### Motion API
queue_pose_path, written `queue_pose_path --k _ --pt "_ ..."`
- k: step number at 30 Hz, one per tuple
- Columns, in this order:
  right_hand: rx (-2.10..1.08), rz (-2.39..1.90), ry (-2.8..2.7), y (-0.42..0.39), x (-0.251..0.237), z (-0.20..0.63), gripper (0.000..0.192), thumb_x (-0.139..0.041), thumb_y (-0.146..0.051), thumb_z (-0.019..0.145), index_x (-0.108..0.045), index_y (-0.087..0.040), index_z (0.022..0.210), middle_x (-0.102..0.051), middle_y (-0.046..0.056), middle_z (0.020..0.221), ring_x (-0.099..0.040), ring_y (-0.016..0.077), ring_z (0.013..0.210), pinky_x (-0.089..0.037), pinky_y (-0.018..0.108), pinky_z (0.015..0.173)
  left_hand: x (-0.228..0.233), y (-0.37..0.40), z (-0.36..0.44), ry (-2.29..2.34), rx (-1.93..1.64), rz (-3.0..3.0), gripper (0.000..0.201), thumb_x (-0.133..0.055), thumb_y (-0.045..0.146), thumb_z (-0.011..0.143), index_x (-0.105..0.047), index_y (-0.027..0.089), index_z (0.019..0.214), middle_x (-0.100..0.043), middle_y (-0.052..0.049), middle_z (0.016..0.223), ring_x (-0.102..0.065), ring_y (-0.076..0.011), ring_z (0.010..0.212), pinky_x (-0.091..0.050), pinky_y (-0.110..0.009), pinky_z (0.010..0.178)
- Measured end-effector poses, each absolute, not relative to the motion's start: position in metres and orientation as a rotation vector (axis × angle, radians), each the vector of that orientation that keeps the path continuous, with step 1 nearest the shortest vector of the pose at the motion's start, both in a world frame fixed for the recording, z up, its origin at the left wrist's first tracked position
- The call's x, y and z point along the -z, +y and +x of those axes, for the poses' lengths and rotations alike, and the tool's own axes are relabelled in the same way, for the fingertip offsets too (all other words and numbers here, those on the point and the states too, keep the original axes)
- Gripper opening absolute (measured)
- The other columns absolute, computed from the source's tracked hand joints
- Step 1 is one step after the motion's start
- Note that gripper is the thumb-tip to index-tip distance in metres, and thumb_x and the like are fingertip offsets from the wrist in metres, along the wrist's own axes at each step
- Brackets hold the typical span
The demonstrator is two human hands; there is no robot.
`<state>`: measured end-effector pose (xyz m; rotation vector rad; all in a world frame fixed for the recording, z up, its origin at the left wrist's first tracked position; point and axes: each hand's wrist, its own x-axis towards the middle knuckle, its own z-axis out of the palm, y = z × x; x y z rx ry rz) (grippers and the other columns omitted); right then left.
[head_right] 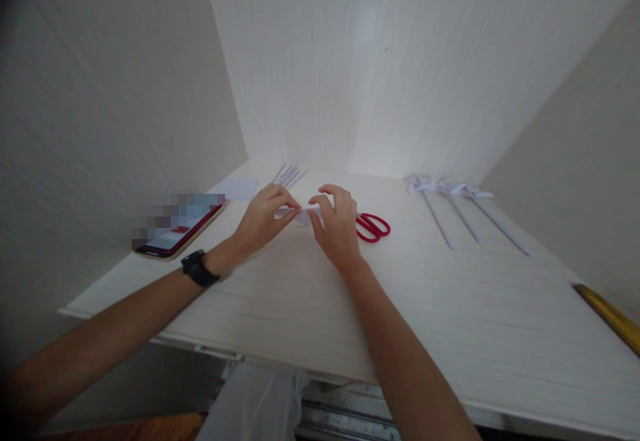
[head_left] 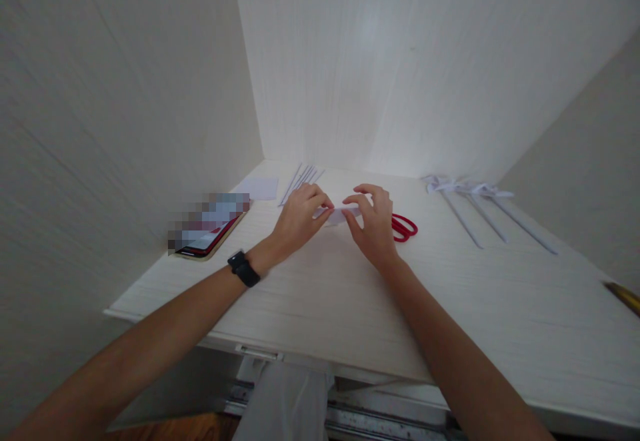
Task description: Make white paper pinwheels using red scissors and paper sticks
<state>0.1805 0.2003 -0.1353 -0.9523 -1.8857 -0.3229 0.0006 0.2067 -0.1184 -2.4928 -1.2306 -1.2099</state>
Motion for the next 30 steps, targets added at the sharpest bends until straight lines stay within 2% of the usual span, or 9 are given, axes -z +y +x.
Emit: queue_pose_path --k 8,11,13,16,20,23,26,30 --pt "0.401 -1.001 -1.979 0.1981 0.1341 0.1745 0.008 -0.053 -0.02 0.091 -0.06 -0.021 0.089 -0.062 0.009 0.108 -0.053 0.0229 0.102 -0.035 0.038 0.087 0.1204 0.2044 0.0021 -1.142 1.111 -2.502 0.01 -0.059 0.025 0.088 -0.066 0.018 0.084 -0.061 -0.006 0.087 -0.052 -0.021 0.088 -0.038 -0.034 0.08" --pt "0.42 -1.01 -1.944 0.1983 0.1323 0.1746 0.011 -0.051 -0.017 0.091 -0.059 -0.02 0.085 -0.063 0.009 0.102 -0.053 0.0218 0.098 -0.033 0.037 0.086 0.1187 0.2021 0.0031 -1.134 1.18 -2.476 0.01 -0.061 0.025 0.087 -0.065 0.019 0.094 -0.061 -0.006 0.092 -0.051 -0.0217 0.093 -0.039 -0.036 0.084" --pt "0.443 -1.024 -1.898 0.1988 0.1321 0.175 0.011 -0.05 -0.017 0.091 -0.058 -0.019 0.083 -0.063 0.009 0.099 -0.053 0.0212 0.094 -0.033 0.036 0.085 0.1172 0.2016 0.0034 -1.176 1.324 -2.422 0.016 -0.065 0.023 0.084 -0.063 0.018 0.099 -0.059 -0.007 0.097 -0.05 -0.022 0.098 -0.039 -0.037 0.088" --pt "0.464 -1.067 -1.826 0.2004 0.1329 0.1758 0.011 -0.049 -0.017 0.091 -0.058 -0.02 0.084 -0.063 0.008 0.096 -0.053 0.0213 0.092 -0.033 0.036 0.084 0.1153 0.2045 0.0026 -1.362 1.691 -2.278 0.015 -0.066 0.018 0.078 -0.059 0.018 0.092 -0.056 -0.006 0.099 -0.049 -0.0209 0.099 -0.042 -0.034 0.085" --pt "0.532 -1.109 -1.73 0.2035 0.1342 0.1764 0.011 -0.049 -0.017 0.091 -0.058 -0.02 0.085 -0.063 0.007 0.094 -0.053 0.021 0.09 -0.033 0.036 0.084 0.1159 0.2108 0.0015 -1.772 2.127 -2.262 0.007 -0.06 0.023 0.077 -0.056 0.018 0.074 -0.054 -0.001 0.077 -0.051 -0.0154 0.077 -0.041 -0.027 0.069" --pt "0.622 -1.087 -1.704 0.2042 0.1345 0.1762 0.011 -0.05 -0.017 0.091 -0.058 -0.02 0.083 -0.064 0.007 0.092 -0.053 0.02 0.088 -0.032 0.035 0.083 0.1189 0.2104 0.0047 -2.052 2.203 -2.665 0.016 -0.063 0.03 0.074 -0.061 0.016 0.067 -0.053 0.001 0.065 -0.049 -0.0127 0.065 -0.038 -0.026 0.063" --pt "0.708 -1.027 -1.769 0.2028 0.1354 0.1752 0.014 -0.051 -0.017 0.092 -0.059 -0.02 0.081 -0.065 0.007 0.093 -0.053 0.0191 0.088 -0.031 0.034 0.083 0.1224 0.207 0.009 -2.106 2.337 -3.032 0.016 -0.069 0.031 0.071 -0.07 0.016 0.073 -0.058 -0.001 0.071 -0.053 -0.0123 0.071 -0.038 -0.025 0.064" --pt "0.801 -0.936 -1.893 0.2011 0.1389 0.173 0.015 -0.051 -0.017 0.093 -0.062 -0.021 0.084 -0.066 0.005 0.098 -0.054 0.018 0.094 -0.029 0.034 0.088 0.125 0.2065 0.0106 -2.213 2.731 -2.877 0.022 -0.08 0.034 0.063 -0.072 0.016 0.072 -0.062 -0.002 0.075 -0.054 -0.0104 0.071 -0.038 -0.024 0.066"
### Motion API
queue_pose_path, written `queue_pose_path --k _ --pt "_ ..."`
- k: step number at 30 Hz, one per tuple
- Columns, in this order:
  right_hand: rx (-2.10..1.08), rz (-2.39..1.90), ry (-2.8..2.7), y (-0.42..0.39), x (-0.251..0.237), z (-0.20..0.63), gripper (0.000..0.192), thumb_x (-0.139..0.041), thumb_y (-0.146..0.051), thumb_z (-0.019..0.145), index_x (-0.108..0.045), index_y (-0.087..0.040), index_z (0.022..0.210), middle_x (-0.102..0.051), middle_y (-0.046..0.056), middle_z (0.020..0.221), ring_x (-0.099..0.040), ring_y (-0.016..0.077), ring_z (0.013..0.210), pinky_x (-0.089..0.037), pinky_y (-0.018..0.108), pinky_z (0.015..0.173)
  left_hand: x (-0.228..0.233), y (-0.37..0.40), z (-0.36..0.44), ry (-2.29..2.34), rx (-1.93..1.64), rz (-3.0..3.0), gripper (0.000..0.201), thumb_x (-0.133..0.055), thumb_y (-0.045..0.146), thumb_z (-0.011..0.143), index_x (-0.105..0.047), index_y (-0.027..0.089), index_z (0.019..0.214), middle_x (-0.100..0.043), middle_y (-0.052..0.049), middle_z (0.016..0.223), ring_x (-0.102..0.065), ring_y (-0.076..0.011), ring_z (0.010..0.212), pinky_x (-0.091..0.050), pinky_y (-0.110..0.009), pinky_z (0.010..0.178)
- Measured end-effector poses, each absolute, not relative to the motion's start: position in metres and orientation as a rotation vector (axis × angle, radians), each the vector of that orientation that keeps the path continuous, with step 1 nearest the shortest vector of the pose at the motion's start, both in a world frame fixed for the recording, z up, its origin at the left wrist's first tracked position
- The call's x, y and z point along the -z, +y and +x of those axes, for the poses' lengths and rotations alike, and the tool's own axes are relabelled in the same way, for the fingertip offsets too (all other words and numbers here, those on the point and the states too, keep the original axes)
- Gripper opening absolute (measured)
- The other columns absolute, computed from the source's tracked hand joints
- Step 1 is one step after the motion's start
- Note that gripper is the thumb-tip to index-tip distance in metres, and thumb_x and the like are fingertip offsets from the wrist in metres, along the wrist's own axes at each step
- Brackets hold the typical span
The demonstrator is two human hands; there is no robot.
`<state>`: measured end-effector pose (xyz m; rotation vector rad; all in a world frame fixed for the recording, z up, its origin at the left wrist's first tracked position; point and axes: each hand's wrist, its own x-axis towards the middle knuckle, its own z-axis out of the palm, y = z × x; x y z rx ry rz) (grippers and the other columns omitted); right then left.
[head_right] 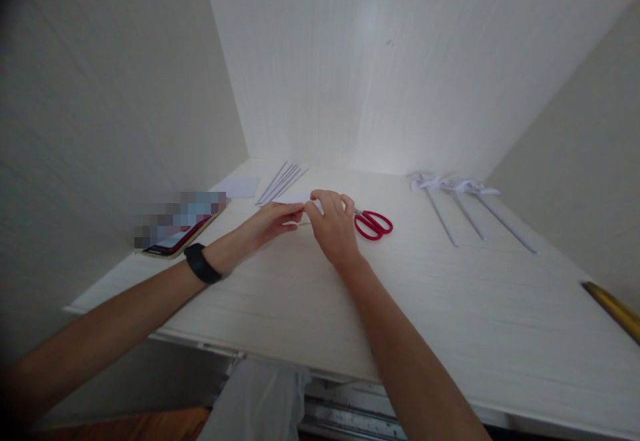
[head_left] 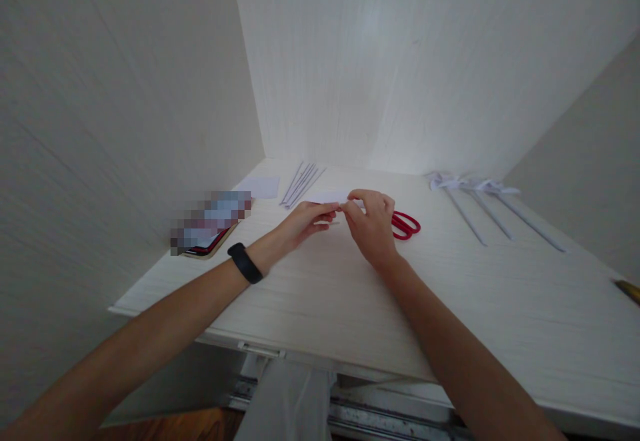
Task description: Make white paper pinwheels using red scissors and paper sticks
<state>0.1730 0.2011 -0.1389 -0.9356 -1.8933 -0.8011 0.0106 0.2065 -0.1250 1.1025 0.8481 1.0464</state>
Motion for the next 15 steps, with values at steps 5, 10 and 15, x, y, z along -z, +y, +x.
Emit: queue_pose_path --k 5,10,15 --pt "0.797 -0.919 -1.936 0.2003 0.1401 0.1717 0.016 -0.048 -0.019 0.095 -0.062 -0.022 0.089 -0.066 0.006 0.104 -0.054 0.0187 0.099 -0.028 0.035 0.09 0.1288 0.2125 0.009 0.849 -1.105 1.024 0.022 -0.084 0.028 0.057 -0.069 0.014 0.065 -0.06 -0.001 0.07 -0.053 -0.0096 0.067 -0.039 -0.025 0.067" --pt "0.58 -0.984 -1.833 0.196 0.133 0.1736 0.012 -0.052 -0.029 0.093 -0.059 -0.021 0.099 -0.062 0.01 0.109 -0.052 0.0238 0.106 -0.029 0.039 0.092 0.1285 0.2147 0.0091 0.903 -1.263 0.968 0.027 -0.084 0.028 0.055 -0.062 0.014 0.057 -0.058 0.0 0.065 -0.051 -0.009 0.064 -0.038 -0.024 0.065" --pt "0.208 -1.054 -1.55 0.2048 0.1327 0.1796 0.039 -0.064 -0.039 0.081 -0.052 -0.018 0.111 -0.056 0.014 0.112 -0.049 0.0287 0.106 -0.038 0.045 0.09 0.1208 0.2104 0.01 0.938 -1.367 0.934 0.032 -0.087 0.031 0.05 -0.062 0.014 0.06 -0.059 -0.001 0.069 -0.052 -0.01 0.068 -0.039 -0.024 0.066"
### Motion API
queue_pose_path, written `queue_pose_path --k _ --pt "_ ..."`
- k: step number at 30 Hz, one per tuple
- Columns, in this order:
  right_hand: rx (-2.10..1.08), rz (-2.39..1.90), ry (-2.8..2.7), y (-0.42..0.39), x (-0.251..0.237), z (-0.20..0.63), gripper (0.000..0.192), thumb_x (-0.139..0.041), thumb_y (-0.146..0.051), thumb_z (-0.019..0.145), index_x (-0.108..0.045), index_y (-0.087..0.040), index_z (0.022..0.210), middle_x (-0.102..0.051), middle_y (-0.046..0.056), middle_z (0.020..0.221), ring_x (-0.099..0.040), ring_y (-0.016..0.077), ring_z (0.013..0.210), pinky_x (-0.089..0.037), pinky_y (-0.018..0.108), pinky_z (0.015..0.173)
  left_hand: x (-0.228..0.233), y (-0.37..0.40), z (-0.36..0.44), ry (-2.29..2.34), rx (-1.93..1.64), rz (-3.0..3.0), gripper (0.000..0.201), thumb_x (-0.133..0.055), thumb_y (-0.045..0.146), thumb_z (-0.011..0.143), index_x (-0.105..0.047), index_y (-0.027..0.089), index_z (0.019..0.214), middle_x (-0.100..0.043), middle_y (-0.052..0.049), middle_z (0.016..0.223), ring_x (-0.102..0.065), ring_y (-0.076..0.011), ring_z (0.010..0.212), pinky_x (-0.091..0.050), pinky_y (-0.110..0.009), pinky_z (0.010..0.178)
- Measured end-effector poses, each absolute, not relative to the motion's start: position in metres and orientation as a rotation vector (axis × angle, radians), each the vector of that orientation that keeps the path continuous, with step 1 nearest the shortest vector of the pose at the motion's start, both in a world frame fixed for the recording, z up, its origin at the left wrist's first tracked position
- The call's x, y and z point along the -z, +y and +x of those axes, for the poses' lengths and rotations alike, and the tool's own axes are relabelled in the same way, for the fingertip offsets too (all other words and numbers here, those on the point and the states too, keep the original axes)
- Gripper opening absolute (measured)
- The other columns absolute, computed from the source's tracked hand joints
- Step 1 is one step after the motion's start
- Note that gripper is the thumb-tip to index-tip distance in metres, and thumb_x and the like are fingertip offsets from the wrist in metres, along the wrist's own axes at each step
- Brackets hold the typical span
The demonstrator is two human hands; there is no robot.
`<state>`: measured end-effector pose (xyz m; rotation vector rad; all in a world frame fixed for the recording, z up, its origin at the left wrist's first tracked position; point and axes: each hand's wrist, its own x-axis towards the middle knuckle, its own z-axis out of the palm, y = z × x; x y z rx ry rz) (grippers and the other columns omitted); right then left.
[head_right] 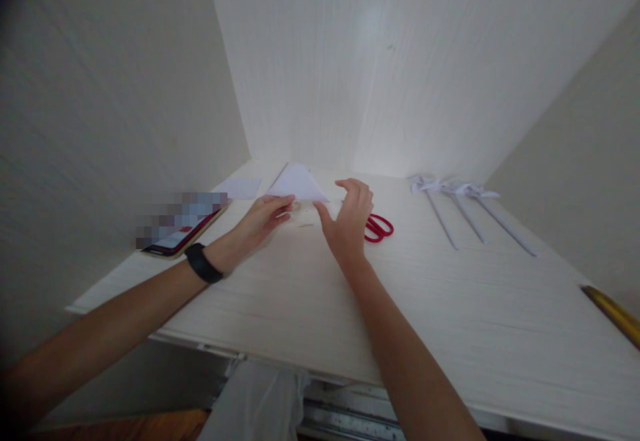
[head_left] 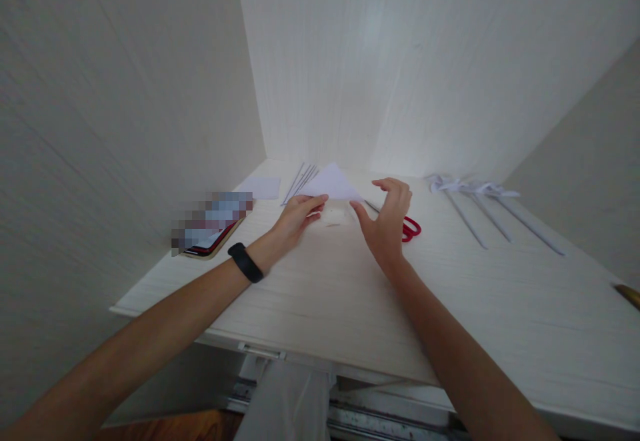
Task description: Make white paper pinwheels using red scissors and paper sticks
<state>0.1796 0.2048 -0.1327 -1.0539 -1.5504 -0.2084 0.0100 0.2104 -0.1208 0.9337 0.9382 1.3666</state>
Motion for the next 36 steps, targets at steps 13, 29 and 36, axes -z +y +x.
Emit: queue_pose_path --k 13,29,36 --pt "-1.053 -0.869 -1.249 0.209 0.14 0.165 0.029 -0.076 -0.038 0.062 -0.068 -0.02 0.083 -0.071 0.003 0.082 -0.063 0.0186 0.078 -0.047 0.033 0.075 0.122 0.203 0.017 0.901 -1.334 1.124 0.024 -0.083 0.033 0.057 -0.07 0.015 0.067 -0.064 -0.001 0.07 -0.052 -0.0109 0.067 -0.039 -0.026 0.067" --pt "-1.171 -0.836 -1.164 0.208 0.145 0.159 0.02 -0.075 -0.034 0.064 -0.07 -0.017 0.074 -0.066 0.0 0.068 -0.056 0.0135 0.065 -0.043 0.028 0.066 0.128 0.203 0.017 0.927 -1.312 1.203 0.026 -0.081 0.033 0.062 -0.072 0.015 0.078 -0.068 -0.004 0.078 -0.057 -0.0136 0.072 -0.04 -0.027 0.067" --pt "-1.2 -0.821 -1.1 0.209 0.148 0.159 0.019 -0.078 -0.031 0.061 -0.071 -0.017 0.073 -0.066 0.0 0.067 -0.055 0.0123 0.064 -0.042 0.027 0.064 0.129 0.202 0.018 0.941 -1.322 1.182 0.023 -0.081 0.03 0.06 -0.07 0.014 0.073 -0.065 -0.002 0.071 -0.054 -0.0122 0.067 -0.04 -0.027 0.065"
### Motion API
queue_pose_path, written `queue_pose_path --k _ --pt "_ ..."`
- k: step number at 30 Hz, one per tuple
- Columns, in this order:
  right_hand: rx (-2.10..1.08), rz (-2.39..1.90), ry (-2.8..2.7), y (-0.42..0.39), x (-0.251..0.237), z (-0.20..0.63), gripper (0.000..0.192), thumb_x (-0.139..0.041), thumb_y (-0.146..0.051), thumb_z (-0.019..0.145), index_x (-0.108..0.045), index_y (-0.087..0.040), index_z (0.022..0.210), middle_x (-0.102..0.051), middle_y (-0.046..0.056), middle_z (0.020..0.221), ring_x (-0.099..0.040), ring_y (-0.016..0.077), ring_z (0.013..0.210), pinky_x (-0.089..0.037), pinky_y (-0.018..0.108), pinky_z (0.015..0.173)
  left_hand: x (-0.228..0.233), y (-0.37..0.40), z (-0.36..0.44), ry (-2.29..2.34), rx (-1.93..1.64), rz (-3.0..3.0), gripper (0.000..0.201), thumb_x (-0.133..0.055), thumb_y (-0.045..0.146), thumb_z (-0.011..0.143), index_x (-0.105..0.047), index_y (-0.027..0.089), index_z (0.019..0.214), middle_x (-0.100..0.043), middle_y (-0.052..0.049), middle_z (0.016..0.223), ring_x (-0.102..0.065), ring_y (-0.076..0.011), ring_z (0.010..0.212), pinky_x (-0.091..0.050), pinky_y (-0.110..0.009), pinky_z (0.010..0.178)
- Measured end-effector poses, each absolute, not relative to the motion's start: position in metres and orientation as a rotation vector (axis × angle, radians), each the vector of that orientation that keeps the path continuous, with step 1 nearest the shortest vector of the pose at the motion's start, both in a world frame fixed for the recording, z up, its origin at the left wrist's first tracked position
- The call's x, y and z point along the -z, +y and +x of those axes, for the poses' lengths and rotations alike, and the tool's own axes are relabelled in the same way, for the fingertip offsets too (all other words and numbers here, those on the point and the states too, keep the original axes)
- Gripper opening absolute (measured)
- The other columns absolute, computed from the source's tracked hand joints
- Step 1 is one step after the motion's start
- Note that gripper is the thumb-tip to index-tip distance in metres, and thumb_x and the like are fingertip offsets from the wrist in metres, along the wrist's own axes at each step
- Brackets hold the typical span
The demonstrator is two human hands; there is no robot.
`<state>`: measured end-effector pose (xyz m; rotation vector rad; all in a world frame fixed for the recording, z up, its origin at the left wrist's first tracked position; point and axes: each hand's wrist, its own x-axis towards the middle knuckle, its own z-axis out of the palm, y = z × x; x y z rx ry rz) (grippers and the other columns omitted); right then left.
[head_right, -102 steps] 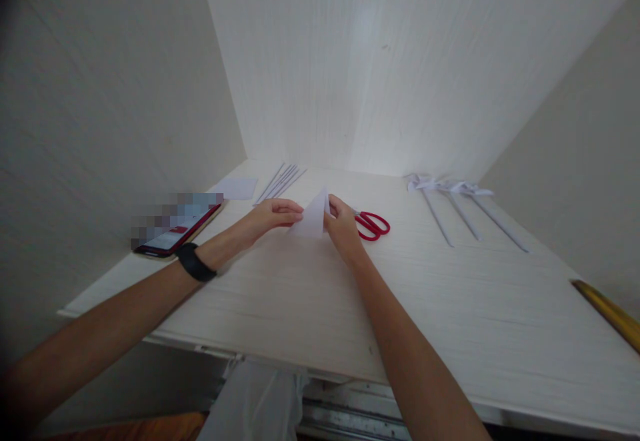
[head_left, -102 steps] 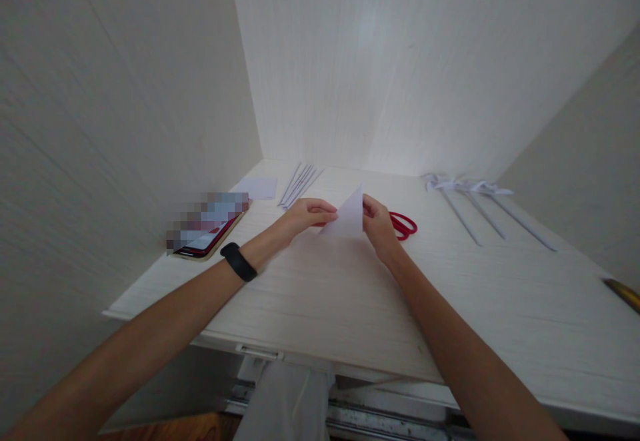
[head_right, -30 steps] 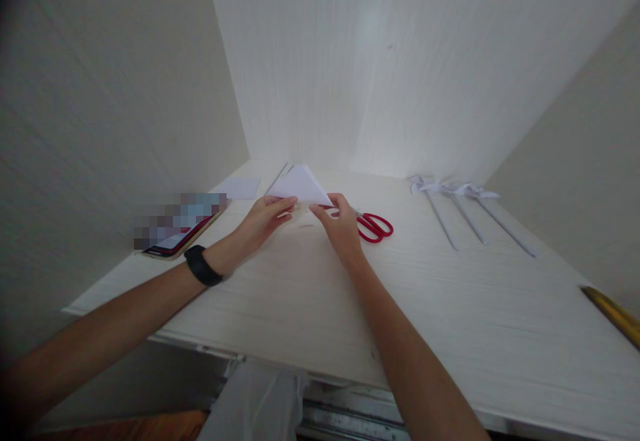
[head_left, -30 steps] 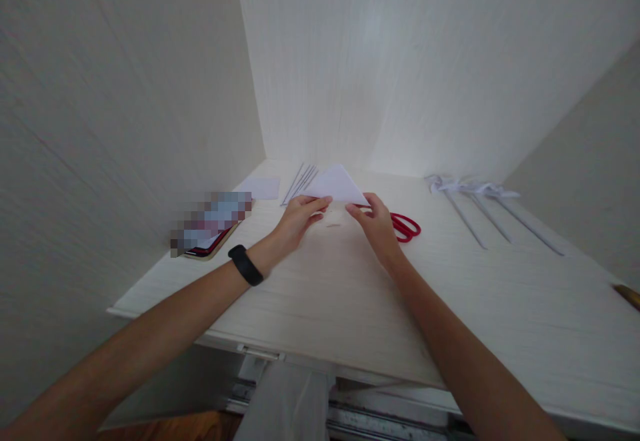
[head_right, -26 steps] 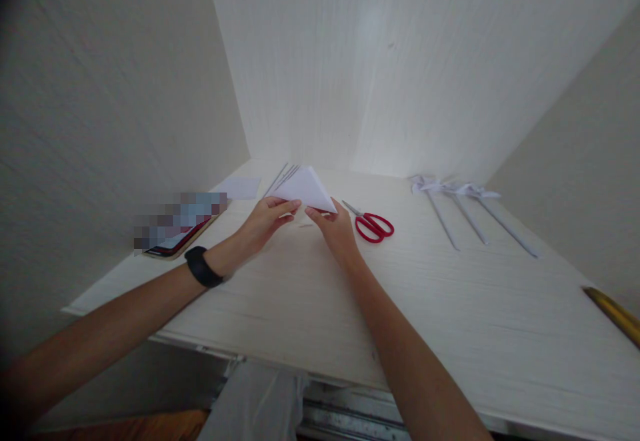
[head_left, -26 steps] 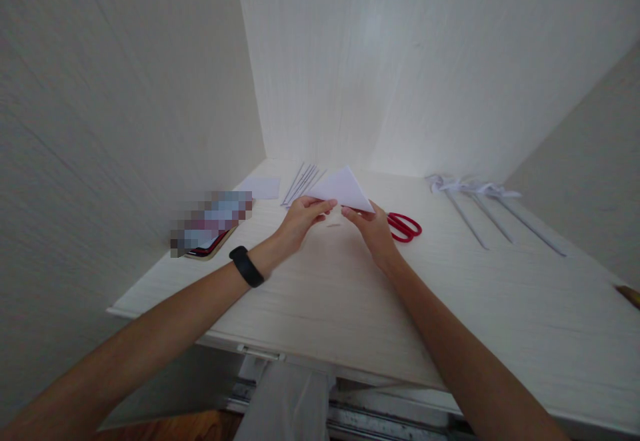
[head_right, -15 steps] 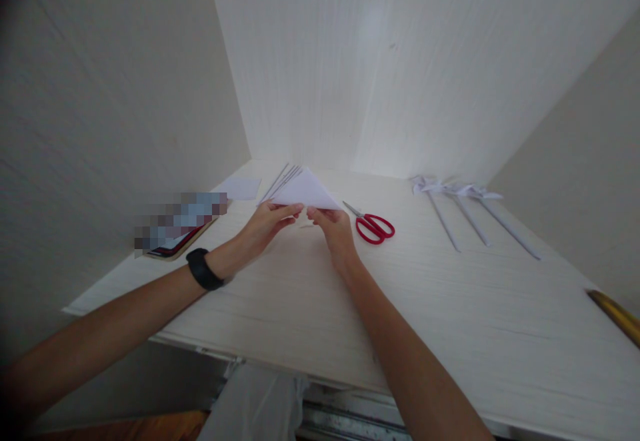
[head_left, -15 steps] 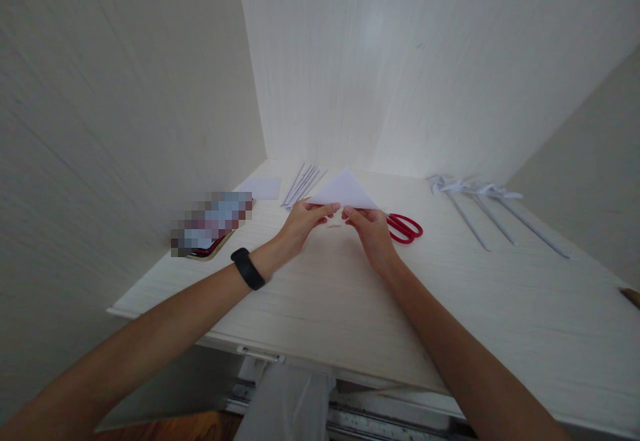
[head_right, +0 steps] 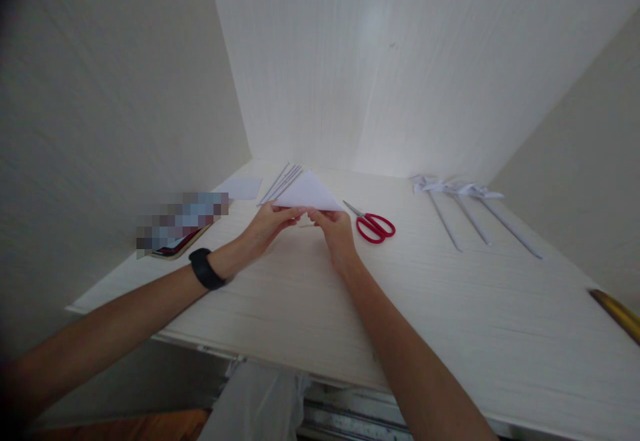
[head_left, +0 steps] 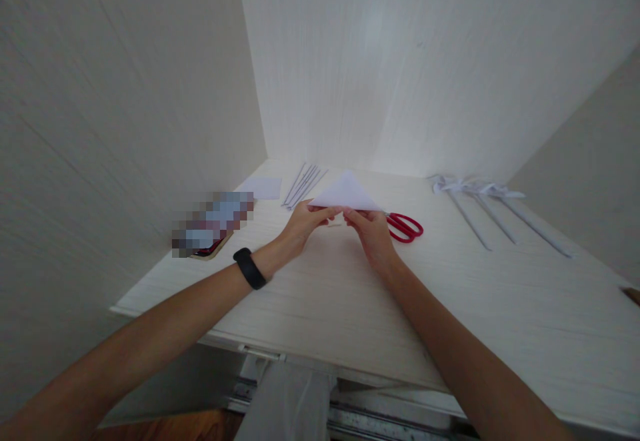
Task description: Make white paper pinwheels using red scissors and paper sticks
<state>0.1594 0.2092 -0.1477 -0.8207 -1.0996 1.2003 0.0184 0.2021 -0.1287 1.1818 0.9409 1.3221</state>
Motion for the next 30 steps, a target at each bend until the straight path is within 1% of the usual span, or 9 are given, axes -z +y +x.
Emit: queue_pose_path --k 7,13,24,30 --pt "-1.21 -0.82 -1.086 0.2084 0.1473 0.1594 0.017 -0.077 -0.029 0.062 -0.07 -0.017 0.071 -0.065 -0.001 0.065 -0.054 0.0125 0.062 -0.041 0.027 0.062 0.1288 0.2024 0.0188 0.905 -1.333 1.211 0.02 -0.08 0.03 0.062 -0.067 0.015 0.067 -0.06 0.001 0.063 -0.049 -0.0108 0.061 -0.038 -0.026 0.062" --pt "-1.213 -0.804 -1.099 0.2089 0.1479 0.1592 0.017 -0.077 -0.031 0.063 -0.071 -0.018 0.071 -0.065 -0.001 0.065 -0.053 0.0122 0.062 -0.041 0.027 0.062 0.1307 0.2034 0.0182 0.913 -1.339 1.206 0.021 -0.081 0.031 0.062 -0.069 0.015 0.07 -0.063 -0.001 0.068 -0.051 -0.0111 0.063 -0.04 -0.026 0.064" --pt "-1.194 -0.824 -1.109 0.2075 0.1464 0.1604 0.017 -0.077 -0.031 0.063 -0.069 -0.017 0.069 -0.063 -0.001 0.064 -0.051 0.012 0.061 -0.04 0.027 0.061 0.1287 0.2044 0.0189 0.883 -1.339 1.111 0.023 -0.083 0.027 0.056 -0.067 0.015 0.068 -0.061 0.0 0.068 -0.05 -0.0103 0.064 -0.04 -0.026 0.064" --pt "-1.162 -0.866 -1.107 0.2104 0.147 0.162 0.019 -0.077 -0.033 0.062 -0.067 -0.017 0.064 -0.062 -0.001 0.062 -0.05 0.0116 0.059 -0.039 0.027 0.06 0.1294 0.206 0.0172 0.838 -1.331 1.123 0.022 -0.082 0.028 0.058 -0.068 0.015 0.068 -0.061 0.0 0.07 -0.052 -0.0109 0.067 -0.04 -0.026 0.066"
